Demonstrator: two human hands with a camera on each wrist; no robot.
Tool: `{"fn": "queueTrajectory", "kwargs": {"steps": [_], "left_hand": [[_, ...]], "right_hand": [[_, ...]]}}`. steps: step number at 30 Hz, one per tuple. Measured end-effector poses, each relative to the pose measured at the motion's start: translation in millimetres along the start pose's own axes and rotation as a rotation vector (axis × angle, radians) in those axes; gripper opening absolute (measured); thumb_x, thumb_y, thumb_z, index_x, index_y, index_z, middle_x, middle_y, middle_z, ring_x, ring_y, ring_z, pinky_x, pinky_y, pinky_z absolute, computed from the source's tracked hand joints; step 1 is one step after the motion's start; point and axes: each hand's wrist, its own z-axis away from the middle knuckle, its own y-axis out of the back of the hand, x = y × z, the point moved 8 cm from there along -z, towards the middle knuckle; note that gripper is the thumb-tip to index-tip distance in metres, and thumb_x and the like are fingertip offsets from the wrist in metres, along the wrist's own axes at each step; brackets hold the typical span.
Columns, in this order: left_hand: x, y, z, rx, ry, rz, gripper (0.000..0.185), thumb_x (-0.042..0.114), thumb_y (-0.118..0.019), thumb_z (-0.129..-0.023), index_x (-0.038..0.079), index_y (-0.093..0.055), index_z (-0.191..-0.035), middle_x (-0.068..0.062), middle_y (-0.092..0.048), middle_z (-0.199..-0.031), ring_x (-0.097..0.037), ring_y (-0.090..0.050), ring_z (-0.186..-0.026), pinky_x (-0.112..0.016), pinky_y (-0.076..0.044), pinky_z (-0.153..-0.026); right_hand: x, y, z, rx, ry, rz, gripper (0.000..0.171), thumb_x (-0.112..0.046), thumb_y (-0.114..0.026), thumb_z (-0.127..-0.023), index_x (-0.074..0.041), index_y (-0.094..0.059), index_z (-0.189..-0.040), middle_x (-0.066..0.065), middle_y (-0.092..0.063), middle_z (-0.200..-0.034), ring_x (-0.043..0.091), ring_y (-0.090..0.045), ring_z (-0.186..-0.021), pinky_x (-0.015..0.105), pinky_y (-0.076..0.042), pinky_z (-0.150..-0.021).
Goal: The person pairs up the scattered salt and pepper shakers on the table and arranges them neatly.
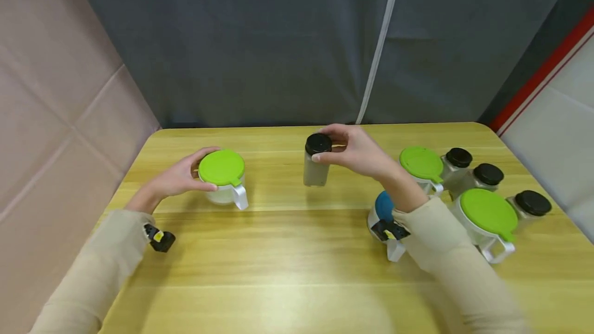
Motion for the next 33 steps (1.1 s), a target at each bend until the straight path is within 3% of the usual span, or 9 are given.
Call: {"fn": "queueTrajectory", "kwargs": {"steps": [14,21,27,33], "left_hand": [[-8.1,-19.6,-16.6,-0.061,-0.037,0.029,0.082,0.006,-0.072,-0.073,0.003,-0.022,-0.137,-0.014,-0.036,-0.128,-0.024,-0.039,-0.113,-0.038,-0.035,-0.091],[-11.6,-26.2,-23.0,-0.066,-0.033,0.043,0.083,0.007,-0.073,-0.072,0.004,-0.022,-0.137,-0.013,-0.038,-0.127,-0.025,-0.039,-0.113,-0.042,-0.032,-0.093],[-12.4,-33.7,-28.0,-0.083,-0.038,0.067,0.083,0.008,-0.074,-0.071,0.008,-0.024,-0.137,-0.012,-0.038,-0.129,-0.024,-0.038,-0.115,-0.041,-0.030,-0.094],[-14.8,-37.7,-32.3,-0.078,-0.040,0.086,0.084,0.007,-0.073,-0.071,0.004,-0.022,-0.137,-0.015,-0.037,-0.129,-0.026,-0.038,-0.115,-0.039,-0.033,-0.093]], "right_hand": [[24.3,-46.4,-22.1,-0.027,-0.011,-0.035,0.043,-0.012,-0.068,-0.078,0.000,-0.051,-0.116,0.009,-0.054,-0.108,0.019,-0.051,-0.101,0.026,-0.044,-0.082],[40.8,-51.9,-34.1,-0.026,-0.019,0.023,0.044,-0.015,-0.069,-0.078,-0.001,-0.052,-0.116,0.008,-0.055,-0.108,0.017,-0.052,-0.101,0.023,-0.042,-0.082],[49.8,-55.5,-42.4,-0.037,-0.022,0.019,0.047,-0.015,-0.070,-0.076,0.000,-0.051,-0.117,0.009,-0.055,-0.110,0.017,-0.052,-0.101,0.028,-0.043,-0.083],[56.0,-58.1,-49.0,-0.055,-0.030,0.024,0.047,-0.016,-0.070,-0.076,-0.001,-0.052,-0.117,0.008,-0.056,-0.109,0.016,-0.053,-0.100,0.027,-0.043,-0.083]]}}
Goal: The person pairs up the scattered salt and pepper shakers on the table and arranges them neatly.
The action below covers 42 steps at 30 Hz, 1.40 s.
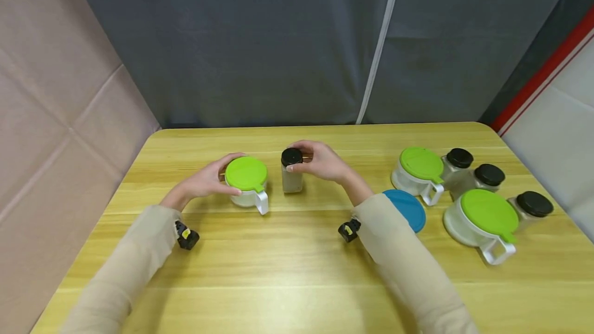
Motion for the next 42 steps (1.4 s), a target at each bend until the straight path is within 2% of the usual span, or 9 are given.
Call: {"fn": "queueTrajectory", "kwargs": {"steps": [7,10,16,21,27,34,39,42], "left_hand": [[-4.7,-2.6,-0.6,0.027,-0.022,0.014,0.084,0.004,-0.073,-0.071,0.005,-0.022,-0.137,-0.015,-0.035,-0.130,-0.027,-0.037,-0.115,-0.040,-0.033,-0.093],[-8.1,-4.1,-0.3,0.026,-0.008,0.009,0.087,0.006,-0.074,-0.071,0.005,-0.019,-0.138,-0.014,-0.033,-0.132,-0.026,-0.036,-0.116,-0.040,-0.032,-0.094],[-8.1,-4.6,-1.1,0.026,-0.007,-0.051,0.088,0.010,-0.074,-0.072,0.011,-0.019,-0.140,-0.011,-0.030,-0.134,-0.026,-0.032,-0.119,-0.044,-0.027,-0.096],[-6.4,-0.8,-4.4,0.046,-0.019,-0.115,0.087,0.012,-0.072,-0.074,0.016,-0.018,-0.142,-0.012,-0.023,-0.135,-0.028,-0.028,-0.120,-0.047,-0.026,-0.096],[-6.4,3.1,-9.2,0.069,-0.008,-0.032,0.078,0.010,-0.069,-0.077,0.005,-0.019,-0.137,-0.015,-0.024,-0.138,-0.029,-0.025,-0.124,-0.045,-0.022,-0.099],[-7.7,9.0,-14.8,0.062,-0.013,-0.021,0.074,0.013,-0.069,-0.078,0.005,-0.025,-0.136,-0.010,-0.027,-0.138,-0.023,-0.024,-0.125,-0.041,-0.024,-0.099],[-7.9,13.0,-17.4,0.058,-0.022,-0.118,0.072,0.016,-0.068,-0.079,0.009,-0.027,-0.138,-0.006,-0.026,-0.140,-0.022,-0.022,-0.126,-0.047,-0.022,-0.098],[-9.6,15.4,-18.4,0.063,-0.005,-0.172,0.071,0.020,-0.067,-0.080,0.011,-0.027,-0.139,-0.005,-0.025,-0.141,-0.023,-0.019,-0.127,-0.050,-0.017,-0.099]], "right_hand": [[-26.1,-0.4,6.4,-0.027,-0.031,-0.022,0.045,-0.006,-0.066,-0.078,0.005,-0.049,-0.118,0.016,-0.054,-0.112,0.024,-0.050,-0.104,0.032,-0.040,-0.088],[-21.0,-2.8,3.2,-0.039,-0.029,-0.045,0.046,-0.007,-0.067,-0.078,0.005,-0.048,-0.119,0.017,-0.053,-0.113,0.024,-0.049,-0.105,0.032,-0.039,-0.089],[6.9,-7.1,-10.0,-0.036,-0.034,-0.060,0.050,-0.013,-0.069,-0.077,-0.001,-0.049,-0.120,0.010,-0.053,-0.113,0.018,-0.050,-0.103,0.027,-0.040,-0.087],[6.2,-8.1,-10.6,-0.024,-0.030,-0.072,0.050,-0.012,-0.069,-0.077,0.001,-0.049,-0.120,0.012,-0.054,-0.113,0.019,-0.051,-0.103,0.028,-0.040,-0.086],[-14.1,-7.9,-3.1,-0.008,-0.031,-0.082,0.045,-0.004,-0.066,-0.078,0.008,-0.048,-0.117,0.020,-0.053,-0.112,0.027,-0.051,-0.103,0.033,-0.041,-0.086],[9.2,-8.5,-14.4,0.040,-0.040,-0.058,0.046,-0.009,-0.069,-0.077,0.003,-0.050,-0.117,0.014,-0.054,-0.112,0.022,-0.052,-0.103,0.028,-0.042,-0.085],[12.1,-8.0,-16.5,0.066,-0.056,-0.067,0.047,-0.010,-0.069,-0.077,0.002,-0.050,-0.118,0.013,-0.055,-0.112,0.021,-0.052,-0.102,0.027,-0.042,-0.084],[3.6,-7.2,-12.1,0.069,-0.076,-0.084,0.047,-0.008,-0.069,-0.077,0.004,-0.050,-0.118,0.015,-0.054,-0.112,0.023,-0.052,-0.103,0.029,-0.042,-0.085]]}}
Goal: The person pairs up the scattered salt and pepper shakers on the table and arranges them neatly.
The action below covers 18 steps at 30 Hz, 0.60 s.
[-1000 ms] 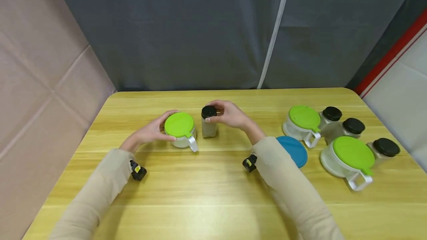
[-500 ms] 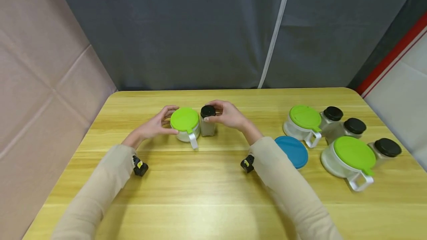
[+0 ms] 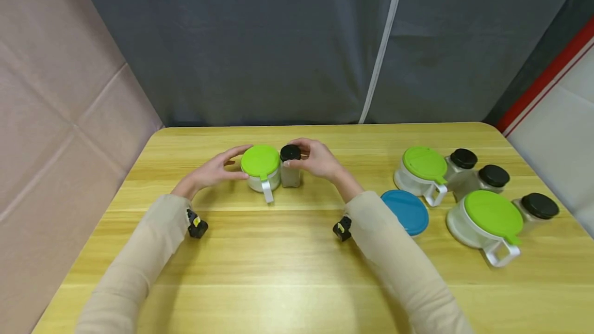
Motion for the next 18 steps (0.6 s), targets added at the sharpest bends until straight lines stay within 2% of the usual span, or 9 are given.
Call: {"fn": "queueTrajectory", "kwargs": {"steps": [5,9,18], "left_hand": [[-3.5,2.3,-1.5,0.002,0.043,0.022,0.069,0.022,-0.066,-0.080,0.010,-0.028,-0.137,-0.008,-0.026,-0.140,-0.026,-0.018,-0.128,-0.051,-0.012,-0.100],[-4.1,4.4,-2.0,0.002,0.031,0.014,0.065,0.019,-0.065,-0.082,0.010,-0.030,-0.136,-0.008,-0.028,-0.138,-0.024,-0.017,-0.128,-0.049,-0.009,-0.101],[-5.2,7.1,-3.9,-0.031,0.015,-0.007,0.063,0.017,-0.062,-0.084,0.013,-0.030,-0.138,-0.004,-0.027,-0.140,-0.022,-0.017,-0.128,-0.051,-0.010,-0.100]], "right_hand": [[-20.7,0.0,11.7,-0.009,-0.010,0.016,0.044,-0.003,-0.066,-0.078,0.008,-0.048,-0.118,0.020,-0.052,-0.114,0.028,-0.049,-0.106,0.033,-0.040,-0.088],[-22.4,0.4,12.0,-0.011,-0.003,0.031,0.044,-0.003,-0.065,-0.079,0.008,-0.049,-0.117,0.019,-0.052,-0.114,0.028,-0.049,-0.107,0.033,-0.040,-0.088],[6.8,0.0,-6.6,0.000,0.014,0.070,0.047,-0.011,-0.069,-0.077,0.001,-0.050,-0.119,0.013,-0.053,-0.115,0.022,-0.050,-0.105,0.030,-0.040,-0.087]]}}
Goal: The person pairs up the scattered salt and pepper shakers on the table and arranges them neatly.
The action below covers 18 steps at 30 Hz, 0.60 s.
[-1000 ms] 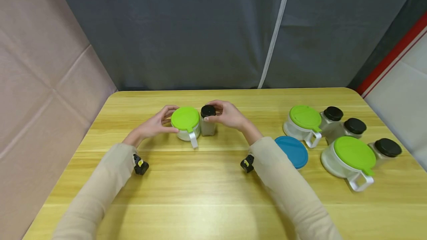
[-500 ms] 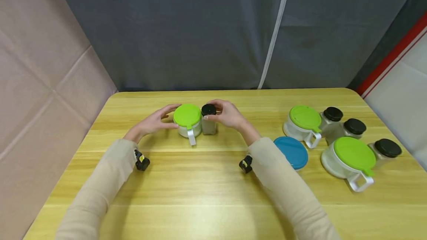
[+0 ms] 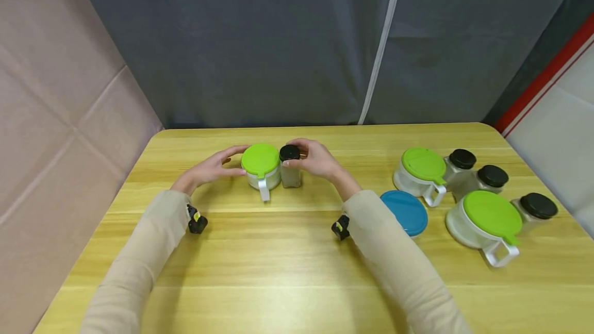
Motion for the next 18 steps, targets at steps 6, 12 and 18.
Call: {"fn": "queueTrajectory", "kwargs": {"steps": [6,12,18], "left_hand": [[-1.9,1.2,-4.0,-0.034,0.018,0.005,0.064,0.017,-0.060,-0.085,0.015,-0.026,-0.139,-0.006,-0.023,-0.142,-0.024,-0.012,-0.129,-0.053,-0.009,-0.099],[-1.4,4.1,-7.5,-0.052,0.046,0.003,0.065,0.019,-0.060,-0.085,0.018,-0.026,-0.140,-0.005,-0.020,-0.143,-0.024,-0.010,-0.130,-0.054,-0.009,-0.099],[-1.9,5.4,-10.9,-0.076,0.056,-0.019,0.065,0.020,-0.059,-0.086,0.017,-0.024,-0.141,-0.005,-0.018,-0.144,-0.022,-0.010,-0.130,-0.053,-0.008,-0.099]], "right_hand": [[2.3,1.2,-1.6,0.018,-0.022,0.005,0.046,-0.012,-0.069,-0.077,-0.002,-0.051,-0.118,0.010,-0.053,-0.114,0.020,-0.050,-0.104,0.029,-0.040,-0.086],[3.7,2.4,-3.6,0.034,-0.029,0.015,0.047,-0.012,-0.069,-0.078,-0.002,-0.050,-0.120,0.010,-0.052,-0.115,0.019,-0.050,-0.103,0.028,-0.041,-0.085],[5.9,2.7,-4.6,0.042,-0.033,0.013,0.047,-0.013,-0.069,-0.077,-0.004,-0.050,-0.120,0.009,-0.052,-0.115,0.018,-0.049,-0.103,0.027,-0.041,-0.085]]}}
